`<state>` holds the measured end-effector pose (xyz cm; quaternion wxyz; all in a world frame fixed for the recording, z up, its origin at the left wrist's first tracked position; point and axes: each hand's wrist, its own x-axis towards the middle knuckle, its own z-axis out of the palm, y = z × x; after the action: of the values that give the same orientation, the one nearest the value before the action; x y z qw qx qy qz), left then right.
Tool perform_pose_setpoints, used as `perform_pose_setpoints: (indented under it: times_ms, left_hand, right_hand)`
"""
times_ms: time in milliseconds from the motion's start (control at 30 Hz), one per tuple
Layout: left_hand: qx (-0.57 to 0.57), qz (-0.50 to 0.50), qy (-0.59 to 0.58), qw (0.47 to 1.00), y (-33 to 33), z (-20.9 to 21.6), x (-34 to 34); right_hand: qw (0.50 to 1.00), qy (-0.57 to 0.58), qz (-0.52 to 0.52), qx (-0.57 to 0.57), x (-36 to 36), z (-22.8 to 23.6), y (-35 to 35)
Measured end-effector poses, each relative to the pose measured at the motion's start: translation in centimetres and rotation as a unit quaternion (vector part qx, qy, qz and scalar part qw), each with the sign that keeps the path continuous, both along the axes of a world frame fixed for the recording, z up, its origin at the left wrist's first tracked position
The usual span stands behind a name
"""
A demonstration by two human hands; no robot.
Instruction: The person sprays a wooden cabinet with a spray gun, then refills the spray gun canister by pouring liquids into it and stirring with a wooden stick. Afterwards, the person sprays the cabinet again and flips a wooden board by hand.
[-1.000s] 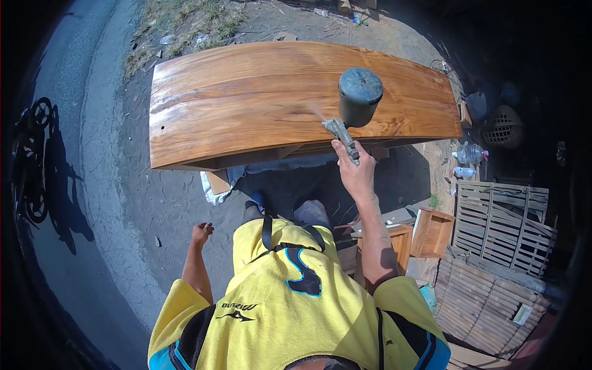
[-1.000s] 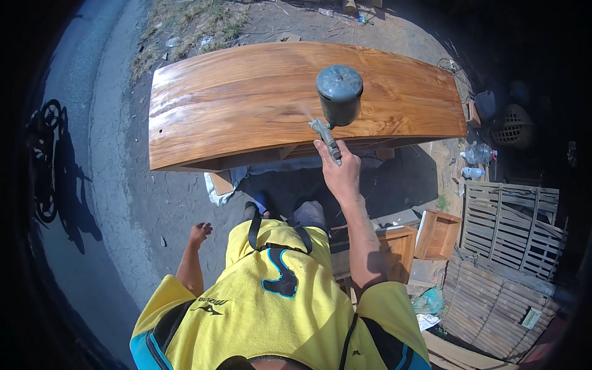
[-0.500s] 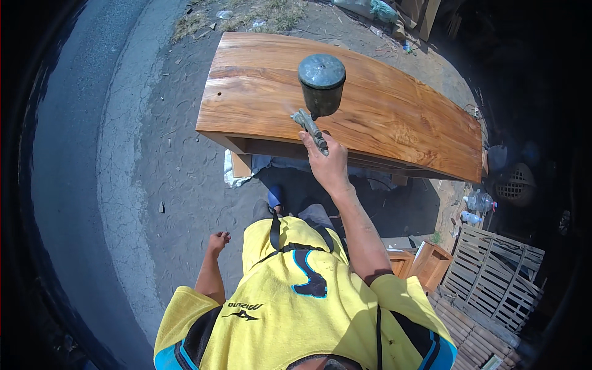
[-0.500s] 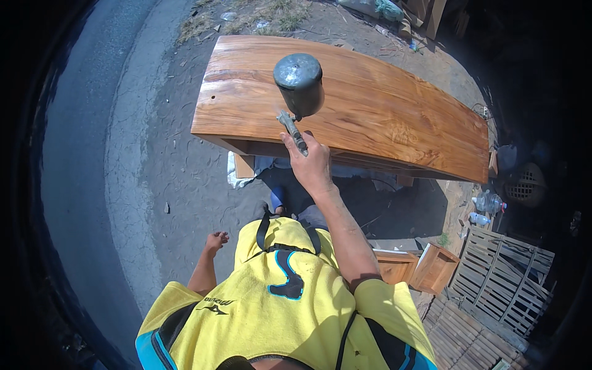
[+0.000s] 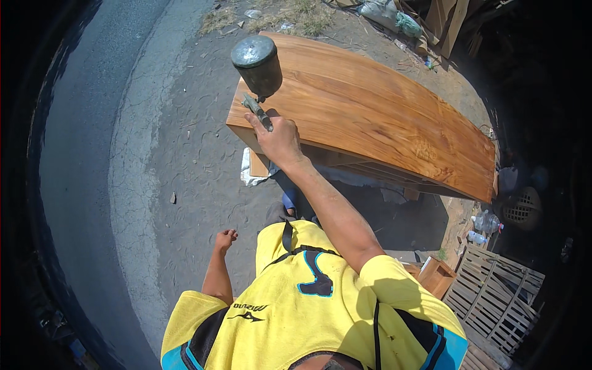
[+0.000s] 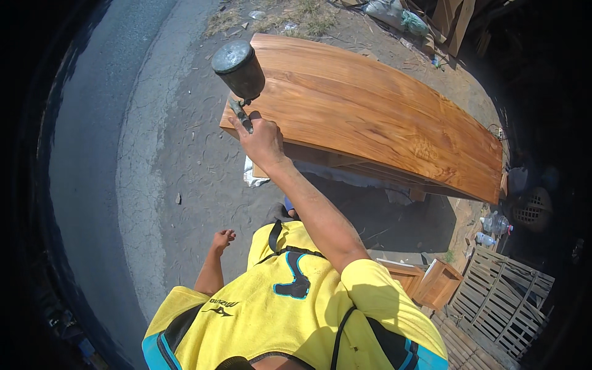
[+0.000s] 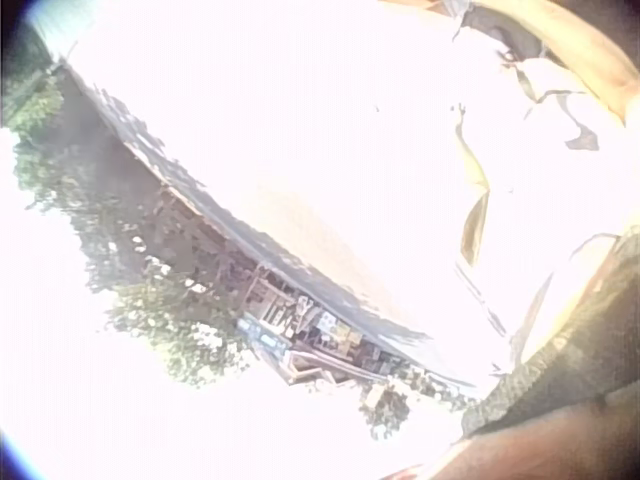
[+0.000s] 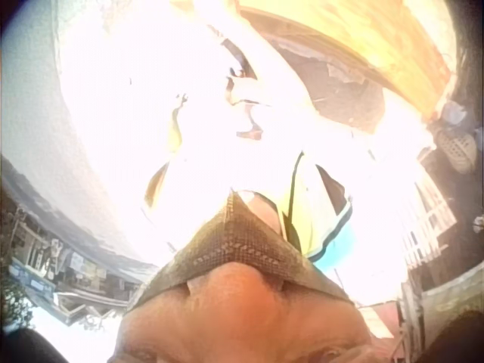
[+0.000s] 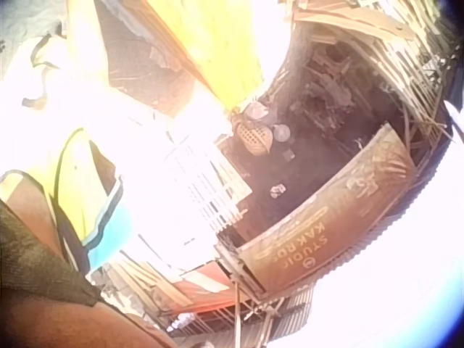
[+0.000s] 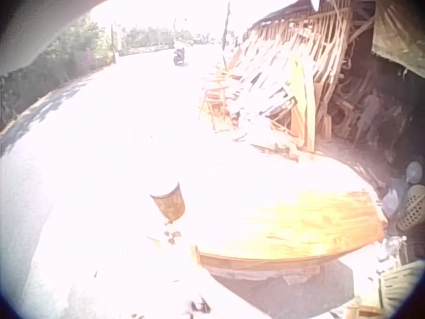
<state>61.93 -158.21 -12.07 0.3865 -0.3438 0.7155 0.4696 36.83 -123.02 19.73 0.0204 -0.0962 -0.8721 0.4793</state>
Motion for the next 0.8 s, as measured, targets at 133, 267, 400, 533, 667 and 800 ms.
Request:
perform_pose_setpoints:
  times_ms: [133, 267, 400, 533, 667, 800]
  left_hand:
    - [-0.007, -0.042, -0.003, 0.999, -0.5, -0.2, -1.0]
    - [0.008, -0.033, -0.023, 0.999, -2.2, -0.8, -0.7]
    - [0.013, -0.091, -0.032, 0.995, -1.5, -1.5, -2.3]
    - [0.001, -0.155, -0.048, 0.987, -0.2, -1.5, -4.2]
    - [0.003, -0.223, -0.052, 0.973, 2.4, -0.7, -8.0]
    - [0.009, -0.268, -0.037, 0.963, 5.3, -0.1, -12.1]
  right_hand:
    - [0.999, -0.03, 0.006, -0.028, 0.4, 0.3, 0.0]
    - [1.0, -0.022, -0.018, -0.002, 4.4, 0.3, 2.5]
    - [0.992, -0.031, -0.118, 0.009, 10.9, 1.8, 8.8]
    - [0.971, -0.038, -0.233, 0.028, 16.8, 2.8, 14.6]
    - [0.929, -0.048, -0.364, 0.039, 21.5, 2.7, 20.5]
    - [0.885, -0.041, -0.456, 0.089, 25.1, 2.7, 25.4]
